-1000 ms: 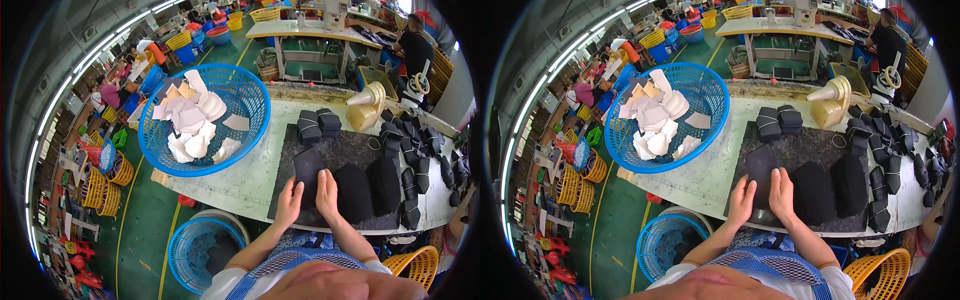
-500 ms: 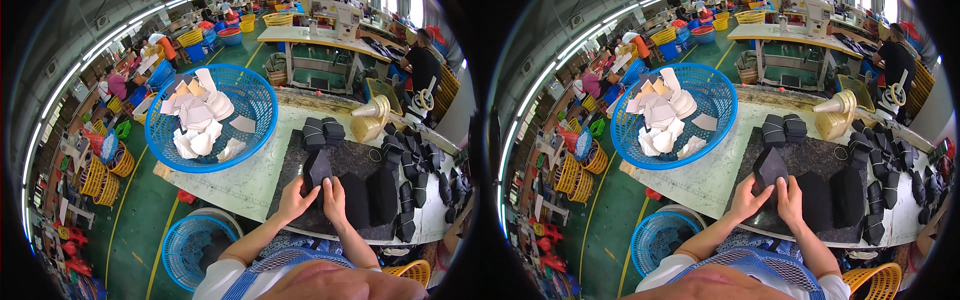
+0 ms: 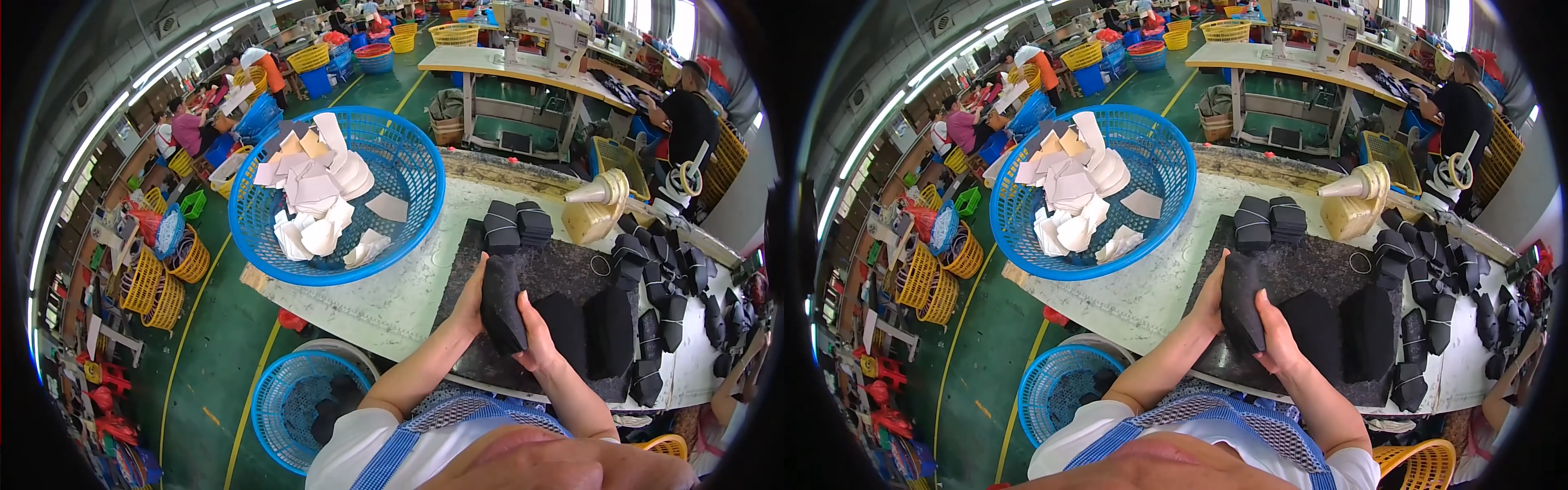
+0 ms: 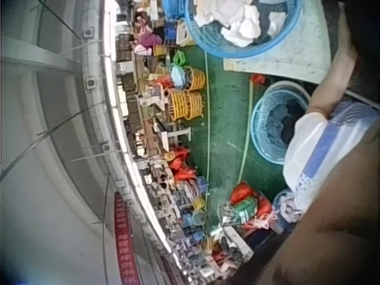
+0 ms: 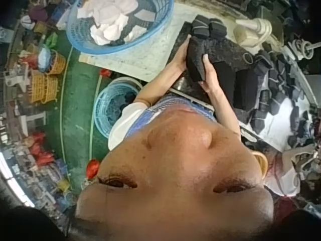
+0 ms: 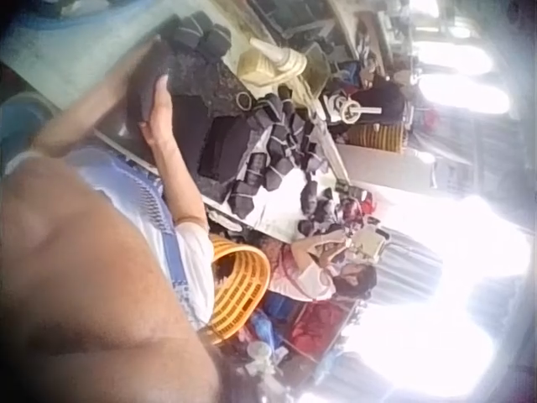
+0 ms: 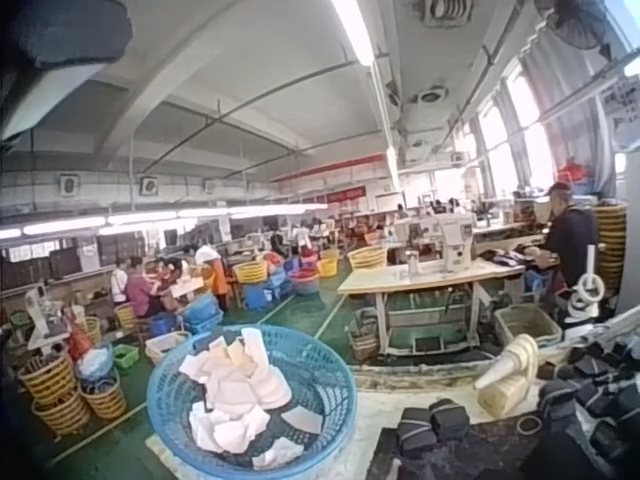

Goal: Inspect and sort black shoe upper components by removing them from bundles and restacking them.

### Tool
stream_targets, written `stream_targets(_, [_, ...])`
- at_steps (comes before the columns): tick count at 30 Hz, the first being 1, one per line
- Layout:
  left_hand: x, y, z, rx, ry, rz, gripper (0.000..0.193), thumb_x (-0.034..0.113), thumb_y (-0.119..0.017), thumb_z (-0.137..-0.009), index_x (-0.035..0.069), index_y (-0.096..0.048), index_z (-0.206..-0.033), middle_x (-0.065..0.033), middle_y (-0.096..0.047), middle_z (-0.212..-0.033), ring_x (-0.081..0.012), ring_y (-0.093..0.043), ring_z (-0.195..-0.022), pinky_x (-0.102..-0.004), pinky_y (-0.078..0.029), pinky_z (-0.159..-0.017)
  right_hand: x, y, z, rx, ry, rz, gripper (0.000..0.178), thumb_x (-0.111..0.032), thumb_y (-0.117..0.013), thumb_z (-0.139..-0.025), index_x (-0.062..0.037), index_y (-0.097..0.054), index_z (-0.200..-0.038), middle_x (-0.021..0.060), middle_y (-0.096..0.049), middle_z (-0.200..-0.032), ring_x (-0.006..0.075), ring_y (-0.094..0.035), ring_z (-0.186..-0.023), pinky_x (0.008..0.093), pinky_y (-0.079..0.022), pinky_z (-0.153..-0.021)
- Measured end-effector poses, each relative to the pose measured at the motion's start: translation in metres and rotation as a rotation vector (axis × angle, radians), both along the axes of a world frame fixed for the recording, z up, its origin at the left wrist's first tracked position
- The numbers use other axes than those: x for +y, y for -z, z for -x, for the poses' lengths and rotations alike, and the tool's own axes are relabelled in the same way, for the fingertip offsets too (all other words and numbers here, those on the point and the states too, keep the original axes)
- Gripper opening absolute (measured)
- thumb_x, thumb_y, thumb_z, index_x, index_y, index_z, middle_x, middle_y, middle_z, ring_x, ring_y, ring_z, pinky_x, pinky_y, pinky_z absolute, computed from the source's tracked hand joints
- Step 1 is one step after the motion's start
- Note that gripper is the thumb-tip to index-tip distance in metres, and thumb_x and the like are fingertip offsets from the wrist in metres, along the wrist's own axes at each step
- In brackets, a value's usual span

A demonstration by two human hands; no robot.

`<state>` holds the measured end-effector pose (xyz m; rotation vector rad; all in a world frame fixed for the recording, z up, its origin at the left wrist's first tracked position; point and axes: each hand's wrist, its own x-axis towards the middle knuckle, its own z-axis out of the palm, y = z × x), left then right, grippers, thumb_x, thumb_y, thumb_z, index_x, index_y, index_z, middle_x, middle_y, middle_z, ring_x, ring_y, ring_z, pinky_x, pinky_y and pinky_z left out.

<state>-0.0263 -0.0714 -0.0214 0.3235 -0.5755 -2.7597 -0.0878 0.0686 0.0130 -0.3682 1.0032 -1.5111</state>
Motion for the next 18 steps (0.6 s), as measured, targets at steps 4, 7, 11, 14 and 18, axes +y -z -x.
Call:
stream_targets(4, [0.030,-0.018,0.002,-0.056,-0.125,0.333,0.038,0.038,-0.056,-0.091,0.005,-0.057,-0.110,-0.0063,-0.063,-0.102,-0.0142,-0.062,-0.091,-0.0311,-0.052,-0.079,-0.010,-0.017,0.017,0.370,0.397,-0.117,0.047,-0.048,-0.036,-0.098,-0.0078,-0.059,-0.096,0.0009,-0.057,-0.070,0.0062,-0.050,-0.052,0.0192,-0.037,-0.039])
stream_targets(7, [0.050,-0.019,0.000,-0.110,-0.250,0.700,0.027,0.013,-0.070,-0.083,0.001,-0.057,-0.104,-0.0041,-0.062,-0.098,-0.0087,-0.058,-0.091,-0.0256,-0.049,-0.078,-0.008,0.007,0.041,1.031,0.577,-0.006,0.039,-0.036,-0.043,-0.098,0.0013,-0.054,-0.095,0.0068,-0.059,-0.072,0.0182,-0.058,-0.063,0.0321,-0.045,-0.055])
stream_targets(11, [0.037,-0.002,-0.005,-0.267,-0.302,0.983,0.025,0.015,-0.068,-0.085,-0.001,-0.058,-0.101,-0.0040,-0.064,-0.094,-0.0091,-0.059,-0.087,-0.0238,-0.048,-0.078,-0.001,-0.011,0.019,1.304,0.536,-0.098,0.033,-0.029,-0.046,-0.097,0.0029,-0.055,-0.096,0.0094,-0.060,-0.077,0.0155,-0.056,-0.070,0.0315,-0.046,-0.063])
stream_targets(14, [0.032,-0.032,0.000,-0.177,-0.110,0.633,0.031,0.016,-0.071,-0.081,-0.001,-0.062,-0.105,-0.0058,-0.065,-0.101,-0.0105,-0.060,-0.089,-0.0262,-0.048,-0.081,-0.007,0.005,0.030,0.736,0.527,-0.023,0.037,-0.033,-0.042,-0.099,0.0009,-0.058,-0.099,0.0036,-0.060,-0.078,0.0109,-0.055,-0.068,0.0280,-0.046,-0.061])
stream_targets(18, [0.028,-0.044,-0.005,-0.198,-0.120,0.558,0.025,0.014,-0.069,-0.082,-0.001,-0.063,-0.101,-0.0065,-0.067,-0.092,-0.0127,-0.062,-0.082,-0.0258,-0.049,-0.077,0.002,-0.021,0.031,0.296,0.227,-0.148,0.048,-0.045,-0.035,-0.099,-0.0057,-0.057,-0.085,-0.0013,-0.051,-0.060,0.0076,-0.046,-0.044,0.0206,-0.033,-0.036])
